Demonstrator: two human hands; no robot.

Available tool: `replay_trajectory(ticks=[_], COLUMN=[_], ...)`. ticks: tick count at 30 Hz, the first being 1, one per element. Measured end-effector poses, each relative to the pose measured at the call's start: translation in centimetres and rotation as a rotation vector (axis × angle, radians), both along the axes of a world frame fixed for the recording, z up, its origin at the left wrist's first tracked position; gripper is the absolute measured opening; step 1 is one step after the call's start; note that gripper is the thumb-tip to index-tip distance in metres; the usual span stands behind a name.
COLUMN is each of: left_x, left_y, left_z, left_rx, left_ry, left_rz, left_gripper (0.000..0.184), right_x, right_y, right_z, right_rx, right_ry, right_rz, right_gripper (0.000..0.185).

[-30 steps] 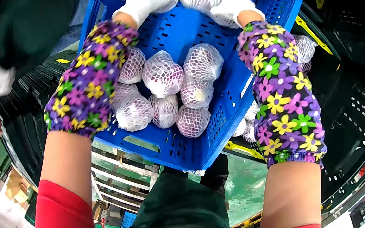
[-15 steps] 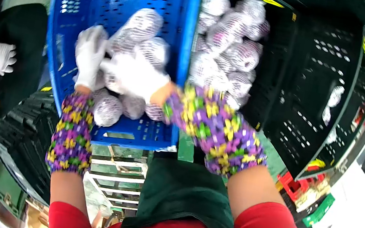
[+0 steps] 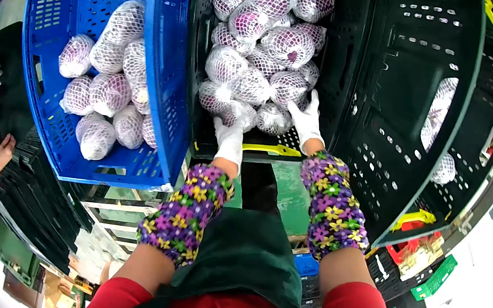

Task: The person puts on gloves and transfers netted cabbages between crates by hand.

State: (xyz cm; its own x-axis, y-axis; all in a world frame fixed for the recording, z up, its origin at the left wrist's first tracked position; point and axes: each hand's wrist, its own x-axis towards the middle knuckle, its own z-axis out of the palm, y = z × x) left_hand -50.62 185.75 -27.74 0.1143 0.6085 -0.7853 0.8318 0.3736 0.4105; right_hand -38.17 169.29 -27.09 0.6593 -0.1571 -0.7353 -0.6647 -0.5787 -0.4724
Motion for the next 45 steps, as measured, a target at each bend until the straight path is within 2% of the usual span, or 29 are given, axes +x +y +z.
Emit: replay_trajectory(ticks=[1,3,4,5,6,7,8,10,12,14,15,16,17,18,19,21,22,24,25,30,31,33,36,38,40,42,43,44,45], left_x=[0.4,0.9,0.4,1.1,1.3,0.6,0.3,0.9,1.6,0.5,0.6,0.2,0.2,0.4,0.0,-1.6,-0.3,-0.3,1.9,-0.9,-1.0,-2.6,-6.1,-6.9,-7.7,-6.6,-6.5,-7.6,-7.6], left_y=[0.3,1.2,1.2,1.4,1.7,1.9,1.5,0.9,1.6,2.4,2.1,1.6,1.7,1.4,1.1,-0.3,-0.5,-1.9,-1.5,-1.3,0.3,3.5,7.6,11.8,15.7,19.5,21.5,23.5,26.2], left_z=[-1.6,-4.5,-5.4,-4.9,-5.0,-6.4,-7.0,-5.8,-3.8,-5.6,-5.4,-5.1,-4.4,-4.4,-4.1,-4.4,-0.8,1.2,5.0,13.3,16.6,21.8,24.5,28.0,30.5,32.0,31.7,29.6,28.2], left_rx=[-0.014,-0.094,-0.079,-0.073,-0.057,-0.029,0.055,0.041,-0.089,-0.095,-0.130,-0.166,-0.198,-0.223,-0.355,-0.660,-0.746,-0.873,-0.868,-1.038,-1.100,-1.172,-1.231,-1.074,-0.895,-0.733,-0.657,-0.573,-0.525], left_ry=[0.021,0.087,0.095,0.056,0.014,0.058,0.070,0.041,-0.095,0.062,-0.001,-0.056,-0.013,0.078,-0.094,-0.469,-0.459,-0.641,-0.443,-0.734,-0.660,-0.603,-0.634,-0.590,-0.646,-0.698,-0.719,-0.727,-0.702], left_rz=[0.117,0.283,0.294,0.256,0.225,0.219,0.218,0.321,0.406,0.296,0.387,0.474,0.459,0.505,0.559,0.686,0.764,0.834,0.981,0.673,0.690,0.711,0.766,0.745,0.646,0.656,0.562,0.429,0.334], left_gripper=[0.097,0.120,0.120,0.124,0.127,0.129,0.125,0.119,0.116,0.112,0.111,0.110,0.111,0.101,0.085,0.049,0.049,0.052,0.051,0.043,0.043,0.043,0.040,0.039,0.045,0.050,0.053,0.036,0.041], right_x=[1.1,3.1,3.7,3.8,4.1,3.7,2.9,2.8,3.3,3.6,3.9,3.9,3.7,4.0,4.0,3.8,3.3,1.5,1.2,3.3,4.8,8.0,13.0,14.7,16.3,15.3,15.4,15.3,15.0], right_y=[0.8,2.7,3.2,3.0,2.5,2.2,1.1,0.0,0.2,-0.1,0.2,0.1,-0.4,0.1,-0.3,-0.1,0.4,-0.4,-0.5,3.1,5.6,9.2,18.2,24.8,30.9,36.7,38.7,40.1,40.9], right_z=[-0.7,-1.6,-2.0,-3.3,-4.3,-5.5,-7.2,-7.7,-6.5,-6.7,-6.3,-5.9,-6.2,-5.7,-4.6,-0.6,1.9,2.6,4.5,14.0,17.5,21.2,27.1,28.7,26.9,26.5,24.9,22.6,20.5], right_rx=[0.026,-0.113,-0.184,-0.089,-0.083,0.198,0.470,0.731,0.724,0.754,0.708,0.728,0.701,0.679,0.748,0.726,0.703,0.727,0.759,0.841,0.850,0.877,0.851,0.870,0.387,0.160,0.089,0.014,-0.085], right_ry=[-0.022,0.089,0.123,0.059,0.019,0.002,-0.003,-0.007,0.061,0.088,0.037,0.101,0.074,0.041,0.134,0.179,0.211,0.160,0.156,-0.035,-0.082,-0.256,-0.492,-0.463,-1.072,-1.076,-1.060,-1.048,-1.063], right_rz=[0.058,0.183,0.292,0.298,0.335,0.168,-0.001,-0.130,-0.154,-0.119,-0.040,-0.112,-0.091,-0.069,-0.199,-0.255,-0.290,-0.251,-0.292,-0.337,-0.327,-0.066,0.468,0.687,1.163,1.243,1.298,1.347,1.353], right_gripper=[0.109,0.113,0.115,0.119,0.110,0.099,0.090,0.073,0.066,0.065,0.062,0.061,0.061,0.062,0.064,0.061,0.060,0.063,0.063,0.069,0.071,0.073,0.083,0.088,0.083,0.080,0.078,0.076,0.076])
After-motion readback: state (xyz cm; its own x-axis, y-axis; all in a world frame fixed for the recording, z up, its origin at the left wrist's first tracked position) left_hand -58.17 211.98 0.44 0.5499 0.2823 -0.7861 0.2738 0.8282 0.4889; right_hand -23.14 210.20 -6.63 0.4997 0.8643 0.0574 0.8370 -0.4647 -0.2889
